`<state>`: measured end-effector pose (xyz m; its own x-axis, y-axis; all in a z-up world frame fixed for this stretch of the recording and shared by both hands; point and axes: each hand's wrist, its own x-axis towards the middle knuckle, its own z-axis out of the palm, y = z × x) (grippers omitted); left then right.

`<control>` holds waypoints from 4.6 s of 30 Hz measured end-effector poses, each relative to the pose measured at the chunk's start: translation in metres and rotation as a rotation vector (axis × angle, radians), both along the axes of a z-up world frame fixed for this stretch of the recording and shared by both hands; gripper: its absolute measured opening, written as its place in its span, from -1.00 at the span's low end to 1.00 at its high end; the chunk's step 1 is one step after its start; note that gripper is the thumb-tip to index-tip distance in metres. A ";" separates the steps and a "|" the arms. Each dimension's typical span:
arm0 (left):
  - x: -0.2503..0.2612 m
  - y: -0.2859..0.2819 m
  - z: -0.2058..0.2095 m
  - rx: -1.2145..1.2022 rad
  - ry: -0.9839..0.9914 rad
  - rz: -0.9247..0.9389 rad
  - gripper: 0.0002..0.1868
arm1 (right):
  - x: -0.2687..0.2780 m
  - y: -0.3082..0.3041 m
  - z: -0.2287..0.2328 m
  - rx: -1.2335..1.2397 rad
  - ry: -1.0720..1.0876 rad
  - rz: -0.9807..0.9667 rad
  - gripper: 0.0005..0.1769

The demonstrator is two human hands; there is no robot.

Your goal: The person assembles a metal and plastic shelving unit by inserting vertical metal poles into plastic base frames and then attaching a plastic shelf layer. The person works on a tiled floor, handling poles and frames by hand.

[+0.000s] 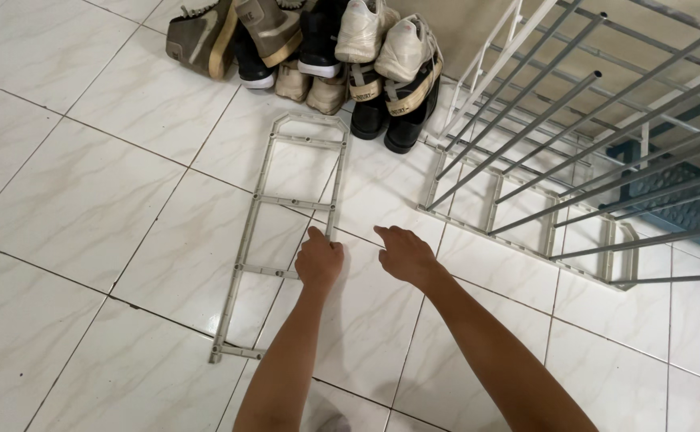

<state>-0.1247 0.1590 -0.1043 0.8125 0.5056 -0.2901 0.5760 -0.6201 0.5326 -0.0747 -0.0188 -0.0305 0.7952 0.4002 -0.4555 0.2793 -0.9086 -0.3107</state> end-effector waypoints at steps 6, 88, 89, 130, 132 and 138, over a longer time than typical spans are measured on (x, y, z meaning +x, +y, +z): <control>-0.027 0.003 0.037 0.064 -0.034 -0.100 -0.70 | -0.010 0.015 0.032 0.232 -0.326 0.138 -0.35; -0.053 -0.341 0.057 0.529 0.024 -1.148 -0.78 | -0.087 -0.404 -0.049 0.063 0.209 -0.590 -0.51; -0.055 -0.339 0.054 0.472 0.020 -1.108 -0.74 | -0.089 -0.403 -0.048 0.056 0.220 -0.593 -0.52; 0.028 -0.287 -0.025 -0.037 -0.542 -0.427 -0.78 | 0.006 -0.428 -0.083 0.408 -0.205 -0.968 -0.71; 0.065 -0.289 -0.028 -0.106 -0.551 -0.409 -0.82 | 0.027 -0.435 -0.099 0.463 -0.279 -0.992 -0.77; 0.154 -0.291 -0.042 -0.373 -0.411 -0.372 -0.85 | 0.070 -0.432 -0.141 0.446 -0.467 -0.831 -0.82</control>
